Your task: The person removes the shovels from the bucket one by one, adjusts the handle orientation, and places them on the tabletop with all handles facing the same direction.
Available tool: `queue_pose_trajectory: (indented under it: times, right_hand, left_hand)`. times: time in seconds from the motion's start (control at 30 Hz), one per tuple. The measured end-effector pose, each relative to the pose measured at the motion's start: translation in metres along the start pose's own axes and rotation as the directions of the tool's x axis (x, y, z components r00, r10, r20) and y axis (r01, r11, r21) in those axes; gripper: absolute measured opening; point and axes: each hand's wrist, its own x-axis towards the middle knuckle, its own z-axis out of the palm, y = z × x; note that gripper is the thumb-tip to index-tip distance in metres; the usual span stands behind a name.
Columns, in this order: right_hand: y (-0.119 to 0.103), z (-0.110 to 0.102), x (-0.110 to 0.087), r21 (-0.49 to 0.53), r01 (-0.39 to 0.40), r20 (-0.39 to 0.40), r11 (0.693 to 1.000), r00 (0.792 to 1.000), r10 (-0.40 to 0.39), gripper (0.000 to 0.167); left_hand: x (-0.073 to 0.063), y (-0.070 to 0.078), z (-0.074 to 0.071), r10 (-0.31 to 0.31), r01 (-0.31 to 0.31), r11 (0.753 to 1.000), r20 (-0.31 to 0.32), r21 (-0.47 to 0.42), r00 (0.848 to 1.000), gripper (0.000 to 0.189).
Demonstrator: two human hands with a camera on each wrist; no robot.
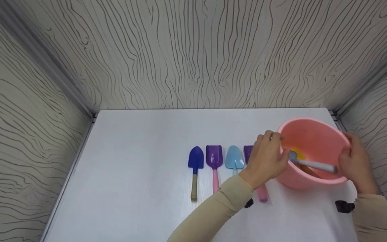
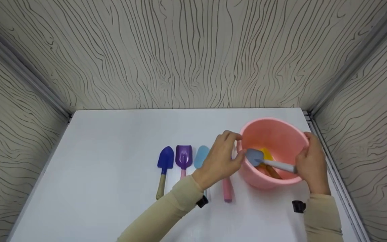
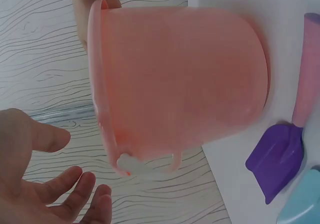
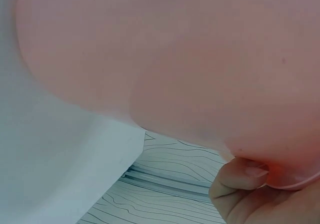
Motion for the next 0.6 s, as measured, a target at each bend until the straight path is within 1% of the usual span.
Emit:
queue_pose_trajectory:
  times: [0.07,0.13,0.2,0.27,0.3,0.37,0.47,0.53,0.6]
  right_hand:
    - [0.001,0.000,-0.001,-0.001,0.002,-0.008,1.000,1.000,-0.002,0.052]
    - [0.002,-0.001,-0.001,0.003,0.011,-0.013,1.000,1.000,-0.011,0.052]
    - [0.002,-0.002,-0.001,0.001,0.020,-0.017,1.000,1.000,-0.020,0.052]
    - [0.001,-0.002,0.001,-0.004,0.024,-0.023,1.000,0.999,-0.024,0.052]
    - [0.001,-0.002,0.001,-0.005,0.024,-0.023,1.000,0.999,-0.024,0.052]
    - [0.000,-0.002,0.002,-0.004,0.020,-0.019,1.000,1.000,-0.020,0.052]
    - [-0.001,-0.001,0.001,0.010,0.017,-0.012,1.000,1.000,-0.017,0.052]
    - [-0.001,-0.001,0.000,0.010,0.008,-0.009,1.000,1.000,-0.008,0.052]
    - [-0.001,-0.001,-0.001,0.004,-0.001,-0.007,1.000,1.000,0.001,0.052]
  left_hand:
    - [0.002,0.005,0.007,0.028,-0.028,1.000,0.018,0.003,0.999,0.036]
    - [0.004,0.011,0.012,0.063,-0.064,0.997,0.025,0.042,0.998,0.034]
    - [0.007,0.016,0.016,0.107,-0.109,0.990,0.029,0.094,0.994,0.032]
    - [0.011,0.021,0.020,0.140,-0.144,0.983,0.044,0.117,0.989,0.030]
    - [0.013,0.024,0.022,0.146,-0.152,0.982,0.060,0.115,0.987,0.029]
    - [0.018,0.027,0.026,0.145,-0.155,0.981,0.095,0.115,0.985,0.029]
    - [0.026,0.031,0.034,0.114,-0.133,0.983,0.144,0.126,0.983,0.028]
    - [0.030,0.033,0.040,0.084,-0.110,0.984,0.184,0.137,0.979,0.024]
    - [0.034,0.036,0.045,0.039,-0.074,0.987,0.231,0.143,0.972,0.020]
